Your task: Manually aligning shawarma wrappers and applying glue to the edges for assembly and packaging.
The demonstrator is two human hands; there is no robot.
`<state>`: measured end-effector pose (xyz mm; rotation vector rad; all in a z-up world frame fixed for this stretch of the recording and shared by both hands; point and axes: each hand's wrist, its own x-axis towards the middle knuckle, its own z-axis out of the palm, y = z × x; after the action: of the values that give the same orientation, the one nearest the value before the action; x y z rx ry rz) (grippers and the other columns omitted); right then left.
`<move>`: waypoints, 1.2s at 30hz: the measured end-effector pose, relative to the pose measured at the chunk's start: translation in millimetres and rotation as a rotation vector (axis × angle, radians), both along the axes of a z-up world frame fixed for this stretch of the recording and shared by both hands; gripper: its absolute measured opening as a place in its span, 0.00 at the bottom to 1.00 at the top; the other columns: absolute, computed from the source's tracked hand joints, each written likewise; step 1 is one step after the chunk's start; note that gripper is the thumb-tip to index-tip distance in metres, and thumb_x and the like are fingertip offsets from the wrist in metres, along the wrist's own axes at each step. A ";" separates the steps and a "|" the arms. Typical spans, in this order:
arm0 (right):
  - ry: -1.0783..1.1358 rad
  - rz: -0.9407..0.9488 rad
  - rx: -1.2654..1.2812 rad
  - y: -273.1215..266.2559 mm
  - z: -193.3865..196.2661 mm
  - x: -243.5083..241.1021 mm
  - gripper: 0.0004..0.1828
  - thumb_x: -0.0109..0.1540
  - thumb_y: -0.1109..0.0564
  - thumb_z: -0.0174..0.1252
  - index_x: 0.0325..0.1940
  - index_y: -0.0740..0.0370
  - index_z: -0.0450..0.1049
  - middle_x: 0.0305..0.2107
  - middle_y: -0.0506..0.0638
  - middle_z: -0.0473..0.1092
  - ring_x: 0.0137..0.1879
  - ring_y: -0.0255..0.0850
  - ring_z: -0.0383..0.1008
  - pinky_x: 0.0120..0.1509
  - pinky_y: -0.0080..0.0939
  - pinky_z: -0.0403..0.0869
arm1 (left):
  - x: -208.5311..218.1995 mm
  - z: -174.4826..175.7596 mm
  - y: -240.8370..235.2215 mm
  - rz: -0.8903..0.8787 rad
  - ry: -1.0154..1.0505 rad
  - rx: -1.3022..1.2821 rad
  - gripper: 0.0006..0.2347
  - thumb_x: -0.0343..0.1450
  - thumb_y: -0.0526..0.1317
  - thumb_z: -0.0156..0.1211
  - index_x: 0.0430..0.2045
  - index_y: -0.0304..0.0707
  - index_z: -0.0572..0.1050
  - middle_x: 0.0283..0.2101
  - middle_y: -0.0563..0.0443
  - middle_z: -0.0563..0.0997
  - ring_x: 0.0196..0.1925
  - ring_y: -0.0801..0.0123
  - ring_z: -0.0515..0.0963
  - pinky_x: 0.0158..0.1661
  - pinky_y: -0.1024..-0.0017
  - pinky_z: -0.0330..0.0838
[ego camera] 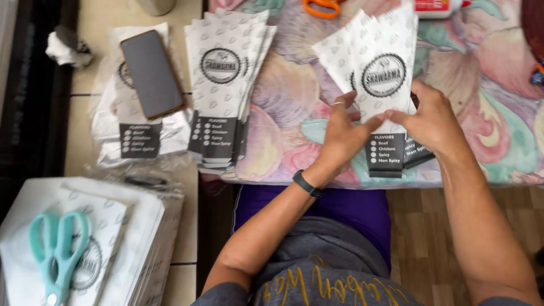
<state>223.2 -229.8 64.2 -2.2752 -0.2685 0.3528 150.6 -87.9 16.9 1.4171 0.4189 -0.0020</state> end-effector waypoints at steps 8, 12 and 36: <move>-0.637 0.420 -0.456 -15.6 66.9 -21.3 0.23 0.62 0.48 0.69 0.58 0.60 0.81 0.46 0.55 0.80 0.51 0.51 0.80 0.55 0.52 0.72 | 11.7 4.0 -11.0 0.281 -0.175 -0.836 0.22 0.57 0.25 0.65 0.42 0.37 0.66 0.37 0.48 0.79 0.40 0.65 0.79 0.43 0.67 0.74; -0.626 0.347 -0.490 -50.6 48.8 -24.3 0.08 0.63 0.56 0.70 0.46 0.55 0.84 0.38 0.47 0.81 0.39 0.46 0.80 0.47 0.48 0.73 | 13.4 -20.1 -7.0 0.320 -0.275 -0.916 0.11 0.57 0.22 0.65 0.22 0.39 0.72 0.26 0.51 0.82 0.32 0.66 0.81 0.41 0.63 0.72; -0.582 -0.089 0.611 -106.4 -106.2 -18.4 0.15 0.64 0.70 0.72 0.48 0.65 0.71 0.44 0.56 0.73 0.52 0.42 0.74 0.61 0.39 0.73 | 19.9 -30.7 -48.7 0.168 -0.448 -0.826 0.34 0.58 0.22 0.68 0.61 0.31 0.66 0.50 0.39 0.80 0.49 0.63 0.81 0.48 0.67 0.81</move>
<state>204.9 -336.2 -42.0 -1.7221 -0.4908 -0.4054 170.5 -136.6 -13.8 0.5372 0.1261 0.2486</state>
